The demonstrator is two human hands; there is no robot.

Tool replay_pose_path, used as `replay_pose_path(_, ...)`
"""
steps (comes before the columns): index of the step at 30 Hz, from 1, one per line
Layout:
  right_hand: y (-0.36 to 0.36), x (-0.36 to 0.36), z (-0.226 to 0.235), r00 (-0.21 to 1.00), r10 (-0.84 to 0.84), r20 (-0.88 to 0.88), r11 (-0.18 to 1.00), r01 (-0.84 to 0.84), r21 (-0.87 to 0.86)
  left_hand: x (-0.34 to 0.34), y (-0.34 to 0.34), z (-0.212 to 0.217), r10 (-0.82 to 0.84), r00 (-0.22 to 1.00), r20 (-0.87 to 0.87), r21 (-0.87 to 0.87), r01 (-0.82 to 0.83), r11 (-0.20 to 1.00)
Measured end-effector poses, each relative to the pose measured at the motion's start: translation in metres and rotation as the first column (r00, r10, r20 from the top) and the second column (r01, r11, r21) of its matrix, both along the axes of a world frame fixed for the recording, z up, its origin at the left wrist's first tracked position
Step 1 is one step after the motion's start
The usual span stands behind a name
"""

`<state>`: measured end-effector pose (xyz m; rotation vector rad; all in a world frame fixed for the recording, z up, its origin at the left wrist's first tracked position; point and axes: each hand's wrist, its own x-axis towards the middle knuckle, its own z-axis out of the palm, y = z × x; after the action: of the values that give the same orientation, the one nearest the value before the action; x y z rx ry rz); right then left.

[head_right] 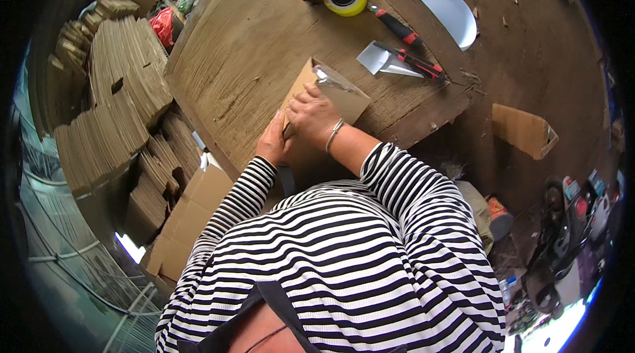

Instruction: The person folds a flat cardboard sheet into a box shape on a wooden workbench, secures the seams with yellow packing tape using a handheld dispenser, and trims excess tape with a utility knife. The finished box is held up for a brief inspection.

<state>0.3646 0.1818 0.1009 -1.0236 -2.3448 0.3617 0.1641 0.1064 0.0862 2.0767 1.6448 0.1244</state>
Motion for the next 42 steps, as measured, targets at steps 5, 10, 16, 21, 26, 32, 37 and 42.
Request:
replay_pose_path(5,0.002,0.017,0.002,0.993,-0.007,-0.118,1.000,0.007,0.002,0.001,0.013,-0.005,-0.079,0.996,0.032,0.042,0.078,0.996)
replay_pose_path(10,0.036,0.060,0.013,0.992,-0.018,-0.129,0.977,-0.010,-0.214,0.008,0.015,0.004,-0.061,0.998,0.024,0.045,0.060,0.997)
replay_pose_path(16,0.066,0.054,0.018,0.971,0.236,0.049,0.952,-0.220,-0.212,0.016,0.020,0.018,-0.013,0.999,0.030,-0.006,0.013,1.000)
replay_pose_path(21,0.078,0.019,0.032,0.789,0.431,0.437,0.886,-0.278,-0.372,0.019,0.019,0.015,0.110,0.991,0.078,-0.008,-0.110,0.994)
replay_pose_path(26,0.073,0.004,0.040,0.702,0.524,0.482,0.844,-0.353,-0.404,0.027,0.012,0.023,0.217,0.976,0.004,0.037,-0.217,0.975)
replay_pose_path(32,0.076,0.004,0.029,0.555,0.553,0.621,0.830,-0.428,-0.357,0.036,-0.009,0.014,0.342,0.938,0.062,0.125,-0.347,0.929)
replay_pose_path(37,0.078,0.008,0.028,0.475,0.534,0.699,0.844,-0.350,-0.407,-0.013,-0.078,0.027,0.475,0.868,0.141,0.047,-0.485,0.873)
replay_pose_path(42,0.072,-0.004,0.040,0.415,0.514,0.751,0.857,-0.282,-0.431,-0.079,-0.157,0.039,0.606,0.794,-0.039,-0.080,-0.607,0.790)
